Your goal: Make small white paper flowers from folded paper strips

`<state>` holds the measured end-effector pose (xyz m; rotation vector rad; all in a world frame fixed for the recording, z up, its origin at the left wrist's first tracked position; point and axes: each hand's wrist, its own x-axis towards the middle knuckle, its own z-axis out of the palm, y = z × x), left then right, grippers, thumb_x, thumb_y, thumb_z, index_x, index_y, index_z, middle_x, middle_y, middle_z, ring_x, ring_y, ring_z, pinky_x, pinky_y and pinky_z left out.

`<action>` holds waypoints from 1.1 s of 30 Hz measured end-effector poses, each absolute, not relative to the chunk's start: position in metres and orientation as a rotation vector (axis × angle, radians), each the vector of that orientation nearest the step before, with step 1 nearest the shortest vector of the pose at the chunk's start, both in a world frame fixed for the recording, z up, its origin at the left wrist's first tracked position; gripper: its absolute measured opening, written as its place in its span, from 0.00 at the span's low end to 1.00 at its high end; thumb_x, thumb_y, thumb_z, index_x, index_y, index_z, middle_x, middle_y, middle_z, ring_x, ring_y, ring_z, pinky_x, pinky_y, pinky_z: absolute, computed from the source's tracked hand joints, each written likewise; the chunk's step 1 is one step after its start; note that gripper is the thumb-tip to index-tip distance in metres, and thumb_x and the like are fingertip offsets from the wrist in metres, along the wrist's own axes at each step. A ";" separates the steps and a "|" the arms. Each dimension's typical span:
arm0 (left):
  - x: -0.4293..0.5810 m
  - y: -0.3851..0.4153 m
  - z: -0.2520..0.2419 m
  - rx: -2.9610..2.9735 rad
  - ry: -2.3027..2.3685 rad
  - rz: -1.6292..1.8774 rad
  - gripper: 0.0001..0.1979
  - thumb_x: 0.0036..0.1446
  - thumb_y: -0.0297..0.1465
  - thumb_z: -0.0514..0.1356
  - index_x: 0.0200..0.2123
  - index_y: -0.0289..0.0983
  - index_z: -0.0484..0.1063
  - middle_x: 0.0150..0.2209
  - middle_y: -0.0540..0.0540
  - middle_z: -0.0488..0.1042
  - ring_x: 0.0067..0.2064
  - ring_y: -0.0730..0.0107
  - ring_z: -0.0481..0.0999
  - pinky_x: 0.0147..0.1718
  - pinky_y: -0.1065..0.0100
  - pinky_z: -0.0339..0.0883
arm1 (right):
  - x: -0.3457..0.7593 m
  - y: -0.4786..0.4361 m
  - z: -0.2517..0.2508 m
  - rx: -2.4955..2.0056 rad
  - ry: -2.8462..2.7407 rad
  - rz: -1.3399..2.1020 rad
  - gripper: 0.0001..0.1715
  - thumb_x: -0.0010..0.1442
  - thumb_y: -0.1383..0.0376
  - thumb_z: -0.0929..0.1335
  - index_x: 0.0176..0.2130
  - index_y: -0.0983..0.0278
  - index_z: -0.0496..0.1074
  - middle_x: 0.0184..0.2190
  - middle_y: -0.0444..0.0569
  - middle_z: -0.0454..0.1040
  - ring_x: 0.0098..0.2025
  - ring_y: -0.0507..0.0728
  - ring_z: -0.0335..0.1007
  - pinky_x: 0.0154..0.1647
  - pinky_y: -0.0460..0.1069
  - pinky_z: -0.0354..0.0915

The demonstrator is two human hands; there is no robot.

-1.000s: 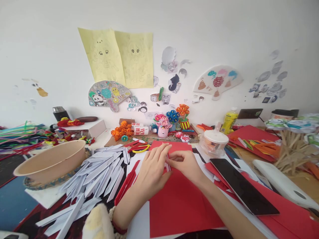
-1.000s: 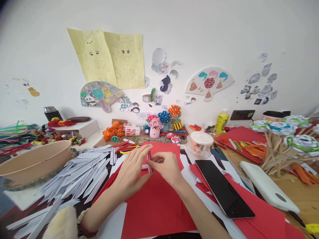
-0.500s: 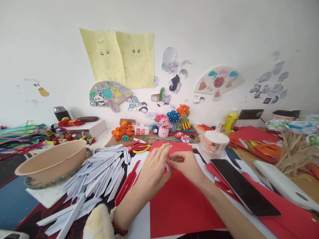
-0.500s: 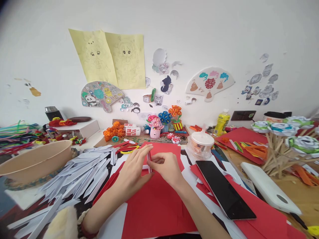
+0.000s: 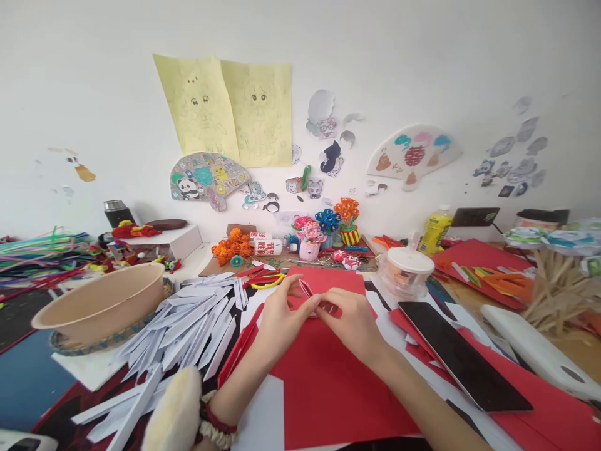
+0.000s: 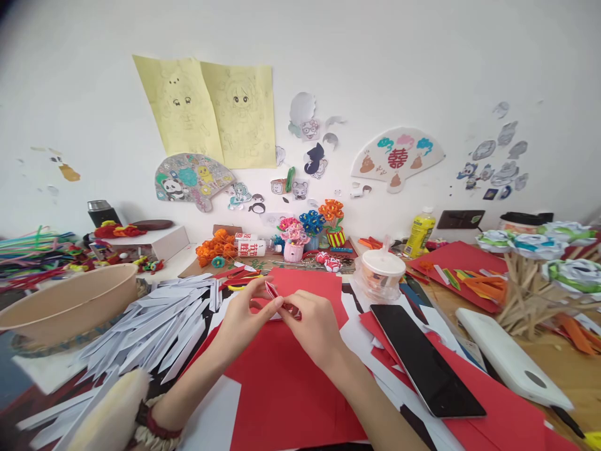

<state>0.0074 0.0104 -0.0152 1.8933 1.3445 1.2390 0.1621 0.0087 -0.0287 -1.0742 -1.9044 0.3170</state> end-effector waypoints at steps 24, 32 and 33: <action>0.001 0.011 -0.005 1.635 1.203 1.307 0.17 0.50 0.43 0.62 0.21 0.34 0.69 0.20 0.51 0.66 0.24 0.76 0.63 0.23 0.74 0.57 | 0.163 0.008 -0.021 -0.962 -1.782 0.978 0.13 0.60 0.58 0.67 0.31 0.66 0.74 0.23 0.46 0.73 0.27 0.53 0.69 0.33 0.47 0.65; 0.000 0.013 -0.006 1.534 1.167 1.321 0.18 0.47 0.44 0.63 0.21 0.34 0.70 0.20 0.52 0.65 0.23 0.77 0.61 0.22 0.75 0.55 | 0.169 0.013 -0.019 -0.927 -1.783 1.219 0.15 0.53 0.57 0.71 0.27 0.68 0.74 0.23 0.47 0.74 0.27 0.54 0.69 0.34 0.48 0.66; 0.000 0.013 -0.006 1.533 1.156 1.310 0.18 0.47 0.45 0.63 0.22 0.34 0.71 0.21 0.51 0.66 0.24 0.76 0.62 0.22 0.75 0.56 | 0.169 0.013 -0.019 -0.940 -1.767 1.222 0.15 0.52 0.57 0.72 0.26 0.68 0.74 0.22 0.47 0.73 0.26 0.54 0.69 0.33 0.48 0.65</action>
